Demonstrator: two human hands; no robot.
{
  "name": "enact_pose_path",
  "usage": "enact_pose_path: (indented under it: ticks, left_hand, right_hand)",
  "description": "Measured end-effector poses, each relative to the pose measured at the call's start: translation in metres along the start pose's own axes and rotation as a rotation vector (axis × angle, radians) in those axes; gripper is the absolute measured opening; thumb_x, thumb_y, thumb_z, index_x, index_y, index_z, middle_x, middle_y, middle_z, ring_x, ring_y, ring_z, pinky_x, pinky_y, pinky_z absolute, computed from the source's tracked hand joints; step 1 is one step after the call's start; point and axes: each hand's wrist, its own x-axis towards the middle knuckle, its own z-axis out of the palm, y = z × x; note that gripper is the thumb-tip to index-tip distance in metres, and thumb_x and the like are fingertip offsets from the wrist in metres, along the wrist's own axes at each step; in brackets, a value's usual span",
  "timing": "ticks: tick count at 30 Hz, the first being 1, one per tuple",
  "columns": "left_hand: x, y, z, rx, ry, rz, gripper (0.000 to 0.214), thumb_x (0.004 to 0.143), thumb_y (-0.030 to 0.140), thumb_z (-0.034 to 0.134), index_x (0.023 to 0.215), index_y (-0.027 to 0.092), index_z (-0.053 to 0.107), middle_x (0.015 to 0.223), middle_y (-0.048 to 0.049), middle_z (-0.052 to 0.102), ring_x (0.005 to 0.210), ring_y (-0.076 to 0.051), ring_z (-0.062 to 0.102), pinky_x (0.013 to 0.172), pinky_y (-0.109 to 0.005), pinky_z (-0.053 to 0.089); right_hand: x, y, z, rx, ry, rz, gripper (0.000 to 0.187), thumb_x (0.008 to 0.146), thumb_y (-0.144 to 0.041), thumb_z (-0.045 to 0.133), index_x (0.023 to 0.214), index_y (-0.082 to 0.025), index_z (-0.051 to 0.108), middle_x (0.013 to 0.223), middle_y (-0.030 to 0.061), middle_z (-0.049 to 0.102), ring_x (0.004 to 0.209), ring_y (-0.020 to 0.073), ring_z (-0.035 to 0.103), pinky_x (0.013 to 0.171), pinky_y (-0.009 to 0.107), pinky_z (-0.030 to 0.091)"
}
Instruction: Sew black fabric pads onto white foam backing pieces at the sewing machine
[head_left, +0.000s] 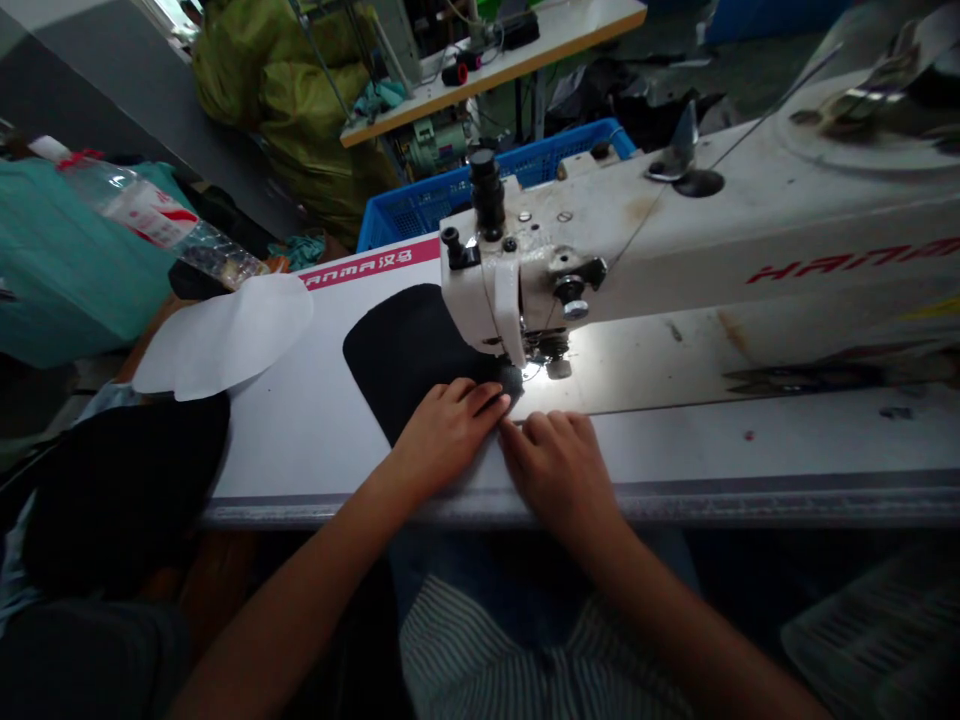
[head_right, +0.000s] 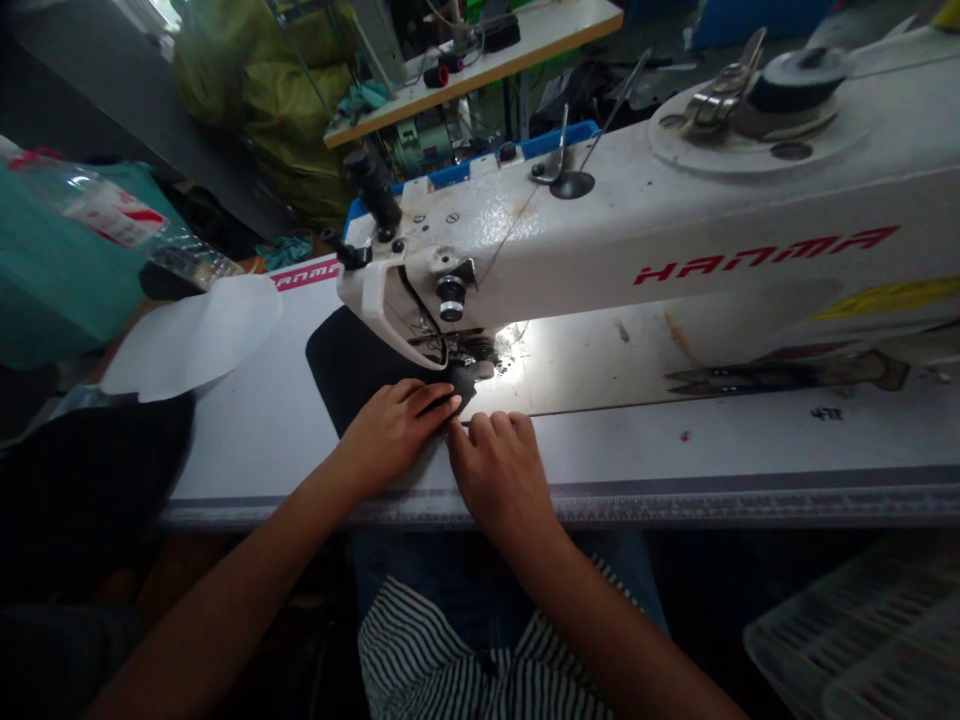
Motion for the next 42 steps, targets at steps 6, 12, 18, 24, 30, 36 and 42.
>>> enact_pose_path:
  ticks: [6, 12, 18, 24, 30, 36, 42]
  left_hand:
    - [-0.004, -0.003, 0.004, 0.021, 0.049, -0.022, 0.04, 0.101, 0.018, 0.055, 0.14, 0.021, 0.062, 0.145, -0.0092, 0.062, 0.119, -0.032, 0.056, 0.087, -0.045, 0.054]
    - [-0.007, 0.001, 0.008, -0.069, 0.072, -0.059, 0.043, 0.099, 0.018, 0.057, 0.142, 0.02, 0.062, 0.147, -0.0129, 0.061, 0.122, -0.033, 0.056, 0.093, -0.05, 0.055]
    - [-0.008, -0.002, 0.007, -0.105, 0.067, -0.043, 0.045, 0.1, 0.02, 0.055, 0.144, 0.021, 0.06, 0.148, -0.0118, 0.059, 0.123, -0.032, 0.055, 0.097, -0.051, 0.054]
    - [0.012, 0.002, 0.002, -0.088, 0.063, -0.122, 0.04, 0.102, 0.026, 0.054, 0.14, 0.018, 0.062, 0.144, -0.0124, 0.06, 0.12, -0.033, 0.054, 0.096, -0.049, 0.054]
    - [0.029, 0.017, -0.006, -0.101, 0.065, -0.264, 0.046, 0.098, 0.038, 0.064, 0.139, 0.017, 0.061, 0.142, -0.0162, 0.059, 0.118, -0.035, 0.056, 0.094, -0.049, 0.054]
    - [0.007, -0.018, -0.003, -0.266, 0.014, -0.082, 0.044, 0.107, 0.04, 0.048, 0.146, 0.02, 0.057, 0.151, -0.0098, 0.058, 0.14, -0.03, 0.047, 0.119, -0.053, 0.039]
    - [-0.006, -0.004, 0.006, -0.151, -0.017, -0.123, 0.051, 0.106, 0.035, 0.051, 0.155, 0.021, 0.048, 0.166, -0.0089, 0.04, 0.155, -0.034, 0.032, 0.121, -0.06, 0.035]
  right_hand:
    - [0.0, -0.001, -0.001, 0.025, -0.002, 0.018, 0.024, 0.104, -0.024, 0.05, 0.119, -0.022, 0.069, 0.083, 0.0041, 0.062, 0.079, 0.0228, 0.045, 0.082, 0.041, 0.028]
    - [0.001, 0.004, -0.001, 0.087, -0.038, 0.034, 0.022, 0.104, -0.025, 0.052, 0.114, -0.021, 0.071, 0.085, 0.0041, 0.064, 0.081, 0.022, 0.049, 0.083, 0.04, 0.029]
    - [0.01, 0.02, -0.002, 0.018, -0.007, 0.112, 0.038, 0.101, -0.017, 0.05, 0.135, -0.024, 0.063, 0.094, 0.0074, 0.066, 0.08, 0.0227, 0.049, 0.074, 0.038, 0.027]
    - [0.035, 0.026, -0.007, -0.025, -0.097, 0.146, 0.037, 0.101, -0.016, 0.047, 0.131, -0.025, 0.067, 0.091, 0.0082, 0.066, 0.076, 0.0228, 0.047, 0.071, 0.04, 0.023]
    - [0.026, 0.027, -0.009, -0.028, -0.085, 0.156, 0.034, 0.102, -0.02, 0.05, 0.13, -0.024, 0.069, 0.09, 0.009, 0.065, 0.08, 0.025, 0.048, 0.073, 0.041, 0.027]
    - [0.005, 0.019, -0.003, 0.092, -0.013, 0.074, 0.03, 0.099, -0.02, 0.056, 0.124, -0.028, 0.071, 0.111, 0.0089, 0.067, 0.098, 0.0266, 0.051, 0.095, 0.044, 0.036]
    - [0.006, 0.015, -0.009, 0.082, -0.03, 0.112, 0.02, 0.101, -0.028, 0.056, 0.111, -0.027, 0.074, 0.106, 0.0066, 0.066, 0.094, 0.0239, 0.051, 0.11, 0.051, 0.032]
